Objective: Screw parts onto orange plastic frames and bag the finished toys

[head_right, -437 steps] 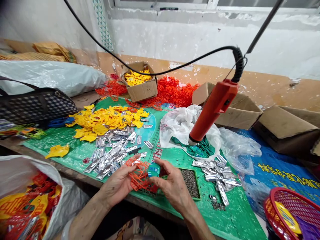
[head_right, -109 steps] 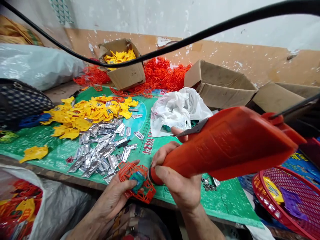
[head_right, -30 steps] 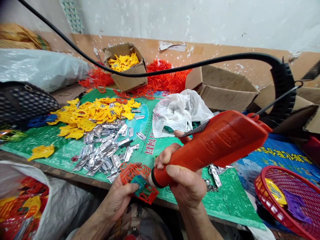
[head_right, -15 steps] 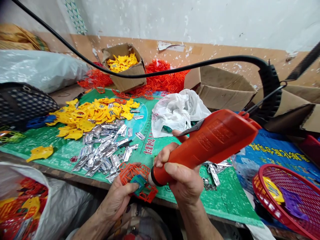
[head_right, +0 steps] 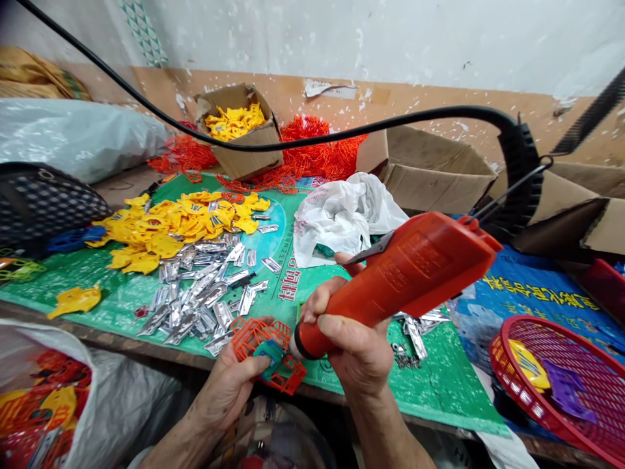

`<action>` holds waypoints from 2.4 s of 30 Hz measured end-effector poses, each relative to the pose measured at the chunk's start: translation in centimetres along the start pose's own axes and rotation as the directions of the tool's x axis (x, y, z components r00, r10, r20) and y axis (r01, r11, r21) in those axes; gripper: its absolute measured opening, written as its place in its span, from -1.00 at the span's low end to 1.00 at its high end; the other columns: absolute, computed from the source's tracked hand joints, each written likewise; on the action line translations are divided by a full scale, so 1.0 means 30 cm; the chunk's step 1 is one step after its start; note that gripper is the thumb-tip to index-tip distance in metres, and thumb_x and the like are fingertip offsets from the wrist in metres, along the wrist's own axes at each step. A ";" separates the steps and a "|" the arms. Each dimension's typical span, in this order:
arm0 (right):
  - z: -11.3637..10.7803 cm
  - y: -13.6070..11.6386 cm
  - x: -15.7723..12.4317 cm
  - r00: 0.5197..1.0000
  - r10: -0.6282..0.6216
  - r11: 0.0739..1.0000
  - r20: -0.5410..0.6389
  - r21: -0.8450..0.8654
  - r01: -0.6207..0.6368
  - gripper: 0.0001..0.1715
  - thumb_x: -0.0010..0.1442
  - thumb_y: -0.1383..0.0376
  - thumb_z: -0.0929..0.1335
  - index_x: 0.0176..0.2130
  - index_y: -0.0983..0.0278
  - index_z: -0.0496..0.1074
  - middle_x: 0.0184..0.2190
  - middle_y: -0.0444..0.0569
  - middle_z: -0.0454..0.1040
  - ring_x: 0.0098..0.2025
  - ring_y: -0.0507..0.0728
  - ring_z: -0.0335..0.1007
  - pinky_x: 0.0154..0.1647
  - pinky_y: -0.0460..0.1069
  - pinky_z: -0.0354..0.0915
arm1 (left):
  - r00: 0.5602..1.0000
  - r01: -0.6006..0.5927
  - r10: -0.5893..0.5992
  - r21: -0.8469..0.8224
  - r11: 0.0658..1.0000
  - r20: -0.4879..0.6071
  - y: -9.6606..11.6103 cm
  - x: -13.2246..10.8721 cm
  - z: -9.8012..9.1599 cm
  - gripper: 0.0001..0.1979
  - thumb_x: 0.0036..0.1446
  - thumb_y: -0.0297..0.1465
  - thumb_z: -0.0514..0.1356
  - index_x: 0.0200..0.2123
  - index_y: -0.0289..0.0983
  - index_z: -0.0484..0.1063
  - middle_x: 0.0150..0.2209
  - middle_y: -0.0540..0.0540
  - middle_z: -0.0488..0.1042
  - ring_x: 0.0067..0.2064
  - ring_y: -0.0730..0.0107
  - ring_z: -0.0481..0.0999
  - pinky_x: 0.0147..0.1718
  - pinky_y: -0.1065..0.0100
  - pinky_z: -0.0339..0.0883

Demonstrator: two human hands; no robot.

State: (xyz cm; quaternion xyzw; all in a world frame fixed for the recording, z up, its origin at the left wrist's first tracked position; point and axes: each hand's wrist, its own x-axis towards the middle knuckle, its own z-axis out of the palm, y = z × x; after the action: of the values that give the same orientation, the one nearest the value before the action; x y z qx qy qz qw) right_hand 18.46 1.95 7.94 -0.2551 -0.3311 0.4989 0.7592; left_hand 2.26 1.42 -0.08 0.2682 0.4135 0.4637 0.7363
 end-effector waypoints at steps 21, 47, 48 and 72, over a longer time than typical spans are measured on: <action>0.016 -0.009 -0.029 0.998 0.022 0.998 -0.057 -0.056 -0.026 -0.38 -0.15 0.38 0.47 -0.04 0.12 0.42 -0.53 -0.19 0.44 -0.53 0.08 0.35 -0.47 0.04 0.32 | 0.994 0.100 -0.095 0.106 0.989 -0.052 0.039 -0.017 0.053 -0.19 -0.19 -0.54 0.38 0.16 -0.31 0.15 -0.24 -0.09 0.60 -0.22 0.23 0.56 -0.18 0.26 0.43; 0.012 -0.027 -0.054 0.995 -0.023 0.994 -0.093 -0.106 0.013 -0.33 -0.15 0.37 0.49 -0.01 0.12 0.39 -0.53 -0.21 0.44 -0.52 0.07 0.35 -0.48 0.02 0.34 | 0.997 0.036 -0.013 0.295 0.955 -0.079 0.019 -0.009 0.069 -0.25 -0.23 -0.52 0.34 0.10 -0.30 0.20 -0.36 0.01 0.56 -0.32 0.29 0.50 -0.25 0.31 0.39; 0.012 -0.023 -0.054 0.996 -0.021 0.995 -0.088 -0.103 0.012 -0.33 -0.15 0.38 0.49 -0.01 0.12 0.39 -0.53 -0.22 0.44 -0.52 0.07 0.35 -0.47 0.02 0.34 | 0.997 0.036 -0.013 0.291 0.956 -0.081 0.021 -0.010 0.071 -0.25 -0.24 -0.53 0.34 0.10 -0.30 0.20 -0.36 0.01 0.56 -0.32 0.29 0.50 -0.26 0.31 0.39; 0.007 -0.013 -0.058 0.998 0.000 0.988 -0.060 -0.155 -0.009 -0.66 -0.15 0.37 0.49 -0.30 0.19 0.41 -0.53 -0.20 0.44 -0.51 0.06 0.35 -0.46 0.02 0.34 | 0.997 0.073 -0.063 0.243 0.967 -0.049 0.029 -0.005 0.065 -0.26 -0.25 -0.54 0.33 0.08 -0.29 0.22 -0.42 0.07 0.53 -0.41 0.36 0.47 -0.36 0.36 0.39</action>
State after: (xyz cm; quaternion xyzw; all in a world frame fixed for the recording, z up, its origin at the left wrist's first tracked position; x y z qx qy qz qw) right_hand 18.04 0.21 7.93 -0.3289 -0.3457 0.4654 0.7455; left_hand 3.51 1.62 1.66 0.3330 0.4912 0.3891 0.7046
